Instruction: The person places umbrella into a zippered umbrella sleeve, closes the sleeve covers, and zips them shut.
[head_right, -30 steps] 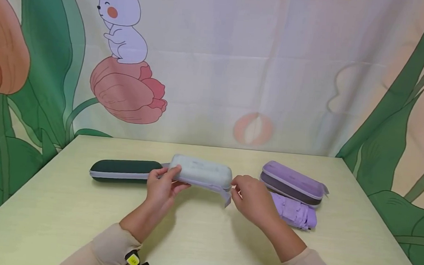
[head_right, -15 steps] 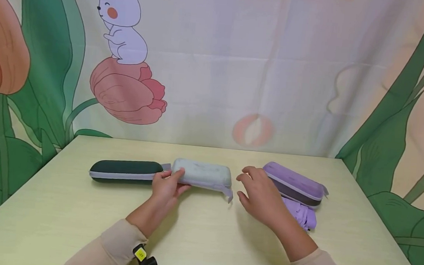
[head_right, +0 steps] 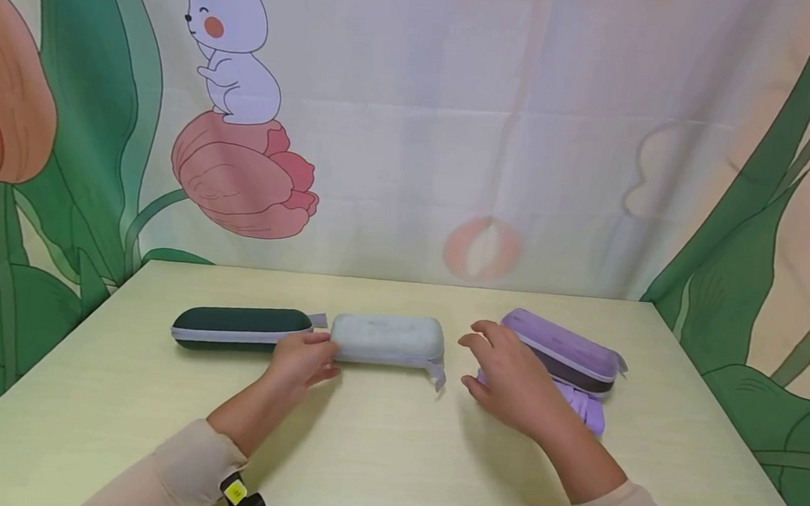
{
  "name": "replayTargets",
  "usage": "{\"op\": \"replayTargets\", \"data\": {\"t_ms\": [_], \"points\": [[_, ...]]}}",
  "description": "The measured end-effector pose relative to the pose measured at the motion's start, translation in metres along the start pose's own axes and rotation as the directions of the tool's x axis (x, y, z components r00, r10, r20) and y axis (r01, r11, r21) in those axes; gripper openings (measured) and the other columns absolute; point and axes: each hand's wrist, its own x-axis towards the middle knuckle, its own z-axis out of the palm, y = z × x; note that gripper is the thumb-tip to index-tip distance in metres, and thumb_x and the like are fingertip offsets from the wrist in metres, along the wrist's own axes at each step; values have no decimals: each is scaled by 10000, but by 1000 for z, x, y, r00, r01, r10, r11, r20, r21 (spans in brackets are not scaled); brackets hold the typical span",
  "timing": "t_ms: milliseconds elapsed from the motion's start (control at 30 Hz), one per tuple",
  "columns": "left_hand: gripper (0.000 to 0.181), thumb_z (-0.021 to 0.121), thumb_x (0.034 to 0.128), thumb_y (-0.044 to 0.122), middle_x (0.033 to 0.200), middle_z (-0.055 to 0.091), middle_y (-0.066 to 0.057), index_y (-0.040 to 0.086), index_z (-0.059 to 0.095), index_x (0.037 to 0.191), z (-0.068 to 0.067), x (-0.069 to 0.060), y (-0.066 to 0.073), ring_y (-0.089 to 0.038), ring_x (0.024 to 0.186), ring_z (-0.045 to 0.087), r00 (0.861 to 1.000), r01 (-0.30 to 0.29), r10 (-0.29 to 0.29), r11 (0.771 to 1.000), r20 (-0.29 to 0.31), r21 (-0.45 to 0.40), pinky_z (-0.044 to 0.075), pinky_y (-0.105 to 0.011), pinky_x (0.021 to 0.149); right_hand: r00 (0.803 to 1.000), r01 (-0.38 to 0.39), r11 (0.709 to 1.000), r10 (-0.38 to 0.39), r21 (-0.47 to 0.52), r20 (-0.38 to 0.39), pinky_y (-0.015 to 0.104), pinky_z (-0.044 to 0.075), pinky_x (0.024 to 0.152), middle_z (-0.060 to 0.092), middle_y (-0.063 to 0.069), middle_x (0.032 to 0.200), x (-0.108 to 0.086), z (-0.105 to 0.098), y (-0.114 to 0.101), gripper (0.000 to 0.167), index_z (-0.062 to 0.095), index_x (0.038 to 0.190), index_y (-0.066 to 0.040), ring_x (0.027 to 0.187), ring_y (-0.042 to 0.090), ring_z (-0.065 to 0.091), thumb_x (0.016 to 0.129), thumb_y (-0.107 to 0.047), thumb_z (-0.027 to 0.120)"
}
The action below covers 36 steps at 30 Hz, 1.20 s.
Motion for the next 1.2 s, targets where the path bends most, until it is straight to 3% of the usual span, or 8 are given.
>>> {"op": "replayTargets", "data": {"t_ms": [133,200,300,400,533,667,967,1200], "points": [[320,639,851,-23,1002,535,-125,-68,609,1166,-1,-3,4,-227,811,560,995,-93,88,983,37,159,567,-292,626,1000,-5,1000,5,6,10,520,462,936,531,219,1279,-3,-4,4,417,610,1163,-12,1152,408,523,789,-88,778],[270,668,844,8,951,561,-105,-25,643,1111,-1,-4,6,-216,743,565,985,-169,152,939,81,300,539,-270,615,1000,2,1000,-2,9,5,525,456,940,532,225,1267,-5,-5,6,407,612,1155,-3,1149,411,521,788,-77,770],[174,704,835,50,849,603,-59,30,685,1006,-1,-2,7,-177,679,544,942,-336,275,792,194,509,487,-267,629,1000,17,1000,-17,11,0,517,449,948,548,209,1223,-7,-6,10,398,617,1136,9,1130,391,528,780,-69,776],[100,719,827,70,748,593,-6,61,696,924,2,0,7,-150,683,518,860,-508,391,600,327,618,448,-281,635,1000,24,1000,-24,10,9,504,453,945,569,186,1181,-11,-9,13,403,623,1124,24,1112,365,540,768,-62,790],[59,707,826,67,708,572,32,74,689,882,10,-3,10,-131,657,514,765,-641,449,460,462,614,447,-280,624,999,19,1000,-20,10,31,489,466,934,604,156,1138,-17,-13,16,405,634,1119,34,1090,340,565,765,-66,803],[49,707,837,76,731,586,27,82,682,878,23,-6,12,-119,673,533,714,-699,451,409,536,587,462,-277,649,999,22,1000,-23,18,36,464,486,898,622,110,1083,-25,-14,23,380,643,1085,13,1039,302,589,752,-56,812],[70,719,854,75,825,609,-24,72,674,907,57,-7,16,-175,746,584,626,-779,448,388,638,492,474,-277,722,995,-43,999,43,-2,85,483,485,892,638,129,1052,-45,-10,38,403,649,1051,29,1018,331,602,707,-61,839],[49,703,866,76,834,601,-44,70,689,913,85,-6,20,-171,773,566,571,-821,482,348,665,452,454,-229,693,990,-75,997,76,-14,116,513,474,907,621,175,1104,-54,-6,48,502,619,1114,44,1040,367,592,692,-81,860]]}}
